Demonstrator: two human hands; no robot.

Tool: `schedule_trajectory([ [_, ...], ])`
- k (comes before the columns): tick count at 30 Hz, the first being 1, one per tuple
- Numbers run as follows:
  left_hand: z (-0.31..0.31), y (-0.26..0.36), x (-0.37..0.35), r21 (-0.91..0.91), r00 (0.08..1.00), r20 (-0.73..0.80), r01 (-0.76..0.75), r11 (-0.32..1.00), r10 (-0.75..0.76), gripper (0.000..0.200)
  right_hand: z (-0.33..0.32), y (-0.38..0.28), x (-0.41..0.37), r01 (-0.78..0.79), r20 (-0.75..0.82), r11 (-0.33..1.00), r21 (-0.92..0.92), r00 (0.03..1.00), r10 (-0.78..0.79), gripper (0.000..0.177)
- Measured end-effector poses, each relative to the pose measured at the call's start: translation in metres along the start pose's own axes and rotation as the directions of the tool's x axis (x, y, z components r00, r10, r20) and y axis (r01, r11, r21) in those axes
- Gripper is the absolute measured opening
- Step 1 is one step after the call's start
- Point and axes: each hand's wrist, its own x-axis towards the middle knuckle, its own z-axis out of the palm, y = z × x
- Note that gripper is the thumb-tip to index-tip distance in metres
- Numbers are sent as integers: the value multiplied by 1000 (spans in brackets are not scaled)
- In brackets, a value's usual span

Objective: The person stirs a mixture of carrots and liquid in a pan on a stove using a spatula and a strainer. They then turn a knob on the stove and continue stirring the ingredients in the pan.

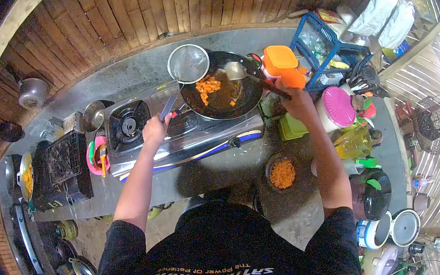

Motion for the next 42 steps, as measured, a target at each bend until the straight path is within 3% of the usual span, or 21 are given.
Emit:
schedule_trajectory([
  [7,-6,4,-4,2,1000,9,2,1000,-2,52,50,42,65,47,128,996,72,990,-56,39],
  [12,-5,4,-4,-4,1000,4,4,1000,-4,52,73,18,80,-173,340,962,211,936,93,37],
  [17,-4,3,-5,-30,1000,-6,-5,1000,5,51,65,44,63,-1,296,913,407,946,-131,38],
  [19,-3,3,-5,-39,1000,-9,-4,999,4,53,50,44,41,119,229,919,375,949,-217,39],
  [21,-5,4,-6,-48,1000,-7,2,999,-2,58,26,37,20,299,167,928,224,926,-339,39],
  [24,-6,4,-6,-28,1000,8,5,1000,-5,51,-19,-1,-21,150,209,989,5,967,-148,43],
  [27,-8,6,-6,-6,999,27,27,1000,-26,51,-41,-7,-49,350,75,926,-139,936,-343,46],
  [31,-3,3,-3,-1,1000,7,14,1000,-14,53,-72,-37,-82,309,88,907,-287,951,-296,47],
  [33,-4,4,-4,-6,1000,6,10,1000,-10,54,-73,-41,-92,276,111,894,-354,961,-252,46],
  [39,1,0,-2,-20,1000,0,-1,1000,1,55,-13,-26,-85,397,68,724,-565,896,-438,52],
  [40,-1,2,-3,-26,1000,4,0,1000,0,55,-7,-37,-87,395,34,761,-515,896,-443,49],
  [42,-3,4,-5,-38,1000,14,6,999,-5,56,13,-35,-76,289,16,874,-390,951,-308,46],
])
